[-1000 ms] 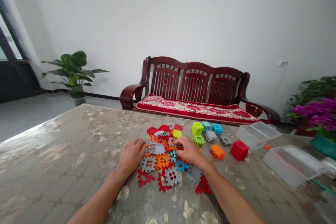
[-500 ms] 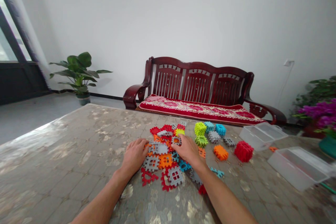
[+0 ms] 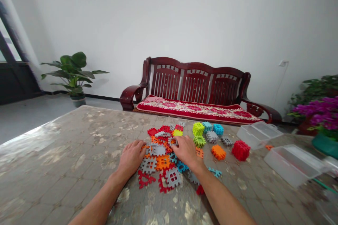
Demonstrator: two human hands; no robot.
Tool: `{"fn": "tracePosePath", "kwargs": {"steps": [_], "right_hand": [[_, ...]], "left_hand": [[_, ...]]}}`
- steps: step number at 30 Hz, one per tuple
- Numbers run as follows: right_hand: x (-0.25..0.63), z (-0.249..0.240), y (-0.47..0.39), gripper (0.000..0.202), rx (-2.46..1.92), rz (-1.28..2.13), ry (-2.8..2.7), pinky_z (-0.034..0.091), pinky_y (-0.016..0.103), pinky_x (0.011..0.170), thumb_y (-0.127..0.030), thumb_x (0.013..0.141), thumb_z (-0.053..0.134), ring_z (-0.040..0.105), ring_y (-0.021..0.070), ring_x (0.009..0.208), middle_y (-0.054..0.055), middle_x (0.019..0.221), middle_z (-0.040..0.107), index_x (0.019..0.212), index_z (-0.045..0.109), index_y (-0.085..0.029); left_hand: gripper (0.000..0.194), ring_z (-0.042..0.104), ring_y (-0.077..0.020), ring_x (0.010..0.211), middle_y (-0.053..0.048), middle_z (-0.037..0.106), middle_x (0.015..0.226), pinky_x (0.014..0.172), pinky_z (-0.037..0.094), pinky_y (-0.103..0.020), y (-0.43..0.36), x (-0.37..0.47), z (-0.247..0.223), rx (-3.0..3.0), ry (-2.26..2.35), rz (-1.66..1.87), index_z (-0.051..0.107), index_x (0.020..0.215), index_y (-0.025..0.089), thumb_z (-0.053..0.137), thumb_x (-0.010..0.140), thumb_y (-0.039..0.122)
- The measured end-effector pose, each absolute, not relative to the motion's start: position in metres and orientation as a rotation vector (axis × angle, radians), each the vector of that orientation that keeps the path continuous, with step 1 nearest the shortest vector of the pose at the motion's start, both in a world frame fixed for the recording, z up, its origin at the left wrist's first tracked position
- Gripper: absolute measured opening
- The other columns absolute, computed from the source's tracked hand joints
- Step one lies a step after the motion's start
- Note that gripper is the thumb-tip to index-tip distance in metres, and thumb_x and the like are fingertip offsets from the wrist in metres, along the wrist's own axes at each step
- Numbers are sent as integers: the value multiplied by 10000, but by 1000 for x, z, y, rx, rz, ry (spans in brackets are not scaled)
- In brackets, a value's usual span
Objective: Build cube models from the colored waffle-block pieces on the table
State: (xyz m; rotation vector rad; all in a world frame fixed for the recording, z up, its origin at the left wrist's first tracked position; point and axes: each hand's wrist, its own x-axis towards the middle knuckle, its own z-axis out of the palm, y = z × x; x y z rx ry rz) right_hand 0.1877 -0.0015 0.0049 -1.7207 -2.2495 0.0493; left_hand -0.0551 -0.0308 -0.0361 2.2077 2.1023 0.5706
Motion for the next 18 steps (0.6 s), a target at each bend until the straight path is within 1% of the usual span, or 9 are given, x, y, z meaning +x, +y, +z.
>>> {"fn": "tracePosePath", "kwargs": {"steps": [3, 6, 8, 12, 15, 18], "right_hand": [[195, 1, -3, 363, -1643, 131, -2171, 455, 342, 954, -319, 851, 611, 633, 253, 1091, 63, 1145, 738, 1196, 691, -240], [209, -2, -4, 467, -1544, 373, -2079, 483, 335, 971, -319, 818, 636, 655, 229, 1097, 52, 1199, 725, 1277, 644, -237], [224, -2, -2, 492, -1484, 457, -2009, 499, 331, 971, -308, 805, 635, 668, 213, 1089, 44, 1224, 715, 1292, 628, -237], [276, 3, 17, 490, -1560, 304, -1846, 503, 374, 984, -280, 799, 619, 669, 230, 1094, 72, 1232, 706, 1286, 616, -223], [328, 4, 35, 493, -1652, 231, -1757, 493, 368, 1008, -258, 816, 601, 662, 235, 1137, 111, 1262, 691, 1303, 590, -182], [370, 1, 48, 517, -1793, 147, -1760, 492, 382, 1007, -227, 818, 596, 653, 253, 1164, 122, 1283, 681, 1333, 564, -189]], "left_hand": [[347, 634, -238, 1156, -80, 692, 1240, 1046, 427, -392, -30, -56, -38, 2213, 2103, 585, 688, 1149, 219, 408, 955, 290], [355, 636, -240, 1150, -82, 689, 1247, 1045, 429, -399, -29, -57, -40, 2218, 2093, 595, 687, 1151, 222, 400, 958, 305], [363, 630, -243, 1159, -84, 685, 1257, 1049, 425, -402, -29, -57, -40, 2215, 2096, 578, 684, 1161, 219, 395, 960, 310], [379, 617, -246, 1183, -88, 676, 1276, 1063, 413, -399, -29, -57, -39, 2211, 2100, 534, 677, 1176, 205, 380, 966, 310], [377, 613, -245, 1186, -87, 676, 1279, 1065, 411, -393, -28, -58, -40, 2212, 2103, 539, 678, 1174, 205, 383, 964, 313], [374, 617, -247, 1177, -87, 679, 1275, 1060, 415, -398, -27, -59, -43, 2215, 2100, 563, 683, 1160, 209, 387, 960, 318]]}}
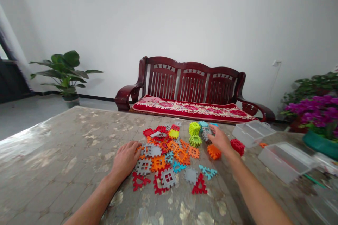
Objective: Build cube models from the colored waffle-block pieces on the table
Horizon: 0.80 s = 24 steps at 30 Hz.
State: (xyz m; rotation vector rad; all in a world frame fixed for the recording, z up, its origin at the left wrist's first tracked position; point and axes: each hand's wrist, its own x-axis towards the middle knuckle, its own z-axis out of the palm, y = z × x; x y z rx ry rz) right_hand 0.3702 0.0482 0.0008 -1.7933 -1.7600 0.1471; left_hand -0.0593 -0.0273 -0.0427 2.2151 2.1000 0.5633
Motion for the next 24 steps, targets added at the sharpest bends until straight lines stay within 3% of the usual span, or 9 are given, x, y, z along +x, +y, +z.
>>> {"fn": "tracePosePath", "kwargs": {"steps": [9, 24], "right_hand": [[391, -12, 55, 638, -1983, 116, -1763, 485, 400, 981, -205, 826, 601, 660, 284, 1143, 139, 1309, 666, 1443, 439, -173], [392, -19, 61, 667, -1923, 186, -1741, 473, 370, 979, -238, 785, 621, 641, 266, 1163, 132, 1330, 649, 1433, 471, -195]], "left_hand": [[383, 622, -243, 1177, -86, 681, 1274, 1059, 423, -395, -26, -60, -43, 2219, 2101, 558, 681, 1167, 209, 380, 953, 313], [370, 624, -242, 1169, -84, 678, 1280, 1053, 423, -389, -28, -59, -42, 2217, 2104, 562, 679, 1157, 206, 387, 957, 314]]}}
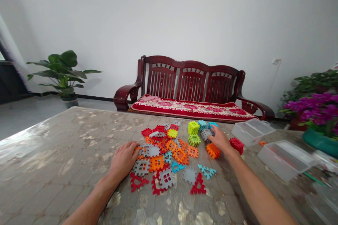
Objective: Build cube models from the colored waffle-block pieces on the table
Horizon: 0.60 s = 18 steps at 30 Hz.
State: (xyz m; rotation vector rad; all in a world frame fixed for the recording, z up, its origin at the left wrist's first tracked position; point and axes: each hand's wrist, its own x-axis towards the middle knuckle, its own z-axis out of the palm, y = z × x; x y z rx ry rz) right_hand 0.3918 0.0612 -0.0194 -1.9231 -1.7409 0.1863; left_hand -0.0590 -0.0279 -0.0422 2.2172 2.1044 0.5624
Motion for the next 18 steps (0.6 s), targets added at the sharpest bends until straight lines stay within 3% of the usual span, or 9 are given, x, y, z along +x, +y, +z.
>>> {"fn": "tracePosePath", "kwargs": {"steps": [5, 11, 14, 18], "right_hand": [[381, -14, 58, 738, -1948, 132, -1697, 466, 368, 968, -384, 771, 688, 625, 288, 1166, 138, 1321, 639, 1446, 458, -192], [372, -7, 54, 785, -2104, 94, -1711, 473, 436, 955, -452, 798, 662, 628, 338, 1156, 180, 1345, 615, 1480, 404, -160], [366, -4, 53, 680, -1979, -5, -1714, 468, 436, 984, -430, 835, 621, 624, 320, 1159, 176, 1309, 638, 1435, 472, -147], [335, -2, 50, 419, -1672, 39, -1814, 460, 378, 1035, -262, 871, 510, 627, 231, 1146, 87, 1252, 685, 1266, 633, -198]], "left_hand": [[377, 631, -241, 1156, -85, 684, 1264, 1050, 427, -391, -27, -60, -42, 2227, 2095, 559, 680, 1163, 208, 382, 958, 314], [371, 624, -239, 1168, -79, 677, 1277, 1054, 420, -384, -28, -58, -41, 2224, 2109, 552, 676, 1169, 213, 386, 964, 318], [355, 628, -227, 1162, -69, 684, 1264, 1054, 419, -371, -29, -58, -40, 2215, 2110, 564, 682, 1151, 228, 396, 961, 314], [353, 632, -232, 1155, -74, 689, 1256, 1049, 423, -377, -30, -56, -37, 2201, 2097, 575, 688, 1144, 223, 400, 954, 297]]}}
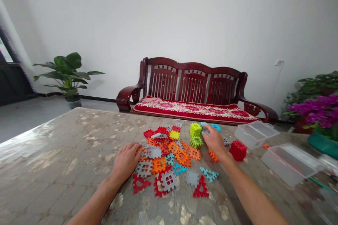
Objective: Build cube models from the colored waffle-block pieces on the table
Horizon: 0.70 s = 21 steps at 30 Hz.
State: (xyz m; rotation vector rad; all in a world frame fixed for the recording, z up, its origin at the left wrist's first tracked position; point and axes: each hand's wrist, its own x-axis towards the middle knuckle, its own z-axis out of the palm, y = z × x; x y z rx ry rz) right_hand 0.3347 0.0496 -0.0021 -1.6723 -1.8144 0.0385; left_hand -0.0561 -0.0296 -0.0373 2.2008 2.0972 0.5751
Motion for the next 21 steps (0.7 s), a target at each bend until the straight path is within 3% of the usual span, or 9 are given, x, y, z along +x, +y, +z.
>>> {"fn": "tracePosePath", "kwargs": {"steps": [3, 7, 11, 17, 21], "right_hand": [[294, -3, 52, 405, -1533, 145, -2027, 440, 358, 1068, -177, 856, 497, 606, 207, 1192, 62, 1254, 690, 1218, 673, -216], [241, -3, 76, 557, -1593, 208, -2193, 365, 343, 1140, -63, 845, 448, 529, 186, 1316, 74, 1404, 605, 1376, 564, -187], [214, -5, 116, 572, -1691, 220, -2172, 371, 349, 1130, -17, 869, 397, 523, 197, 1331, 110, 1436, 574, 1402, 536, -171], [206, -21, 155, 563, -1794, 217, -2167, 373, 381, 1121, -22, 845, 470, 499, 250, 1358, 194, 1446, 542, 1397, 531, -107], [208, -28, 163, 481, -1797, 224, -2185, 419, 381, 1062, -74, 830, 538, 604, 261, 1235, 174, 1301, 659, 1298, 618, -145]], "left_hand": [[348, 627, -235, 1162, -72, 688, 1261, 1057, 415, -389, -30, -56, -37, 2187, 2103, 574, 689, 1140, 227, 401, 953, 286], [338, 623, -223, 1166, -66, 685, 1261, 1061, 409, -375, -30, -56, -38, 2199, 2097, 583, 685, 1141, 235, 405, 961, 292], [327, 621, -220, 1167, -73, 684, 1259, 1060, 408, -373, -31, -56, -37, 2189, 2098, 581, 687, 1138, 236, 415, 962, 279], [325, 611, -214, 1178, -73, 677, 1263, 1065, 398, -371, -31, -55, -40, 2177, 2094, 590, 684, 1140, 233, 410, 965, 257], [313, 611, -217, 1169, -69, 684, 1242, 1067, 392, -378, -32, -55, -41, 2168, 2092, 604, 684, 1140, 244, 432, 954, 250]]}}
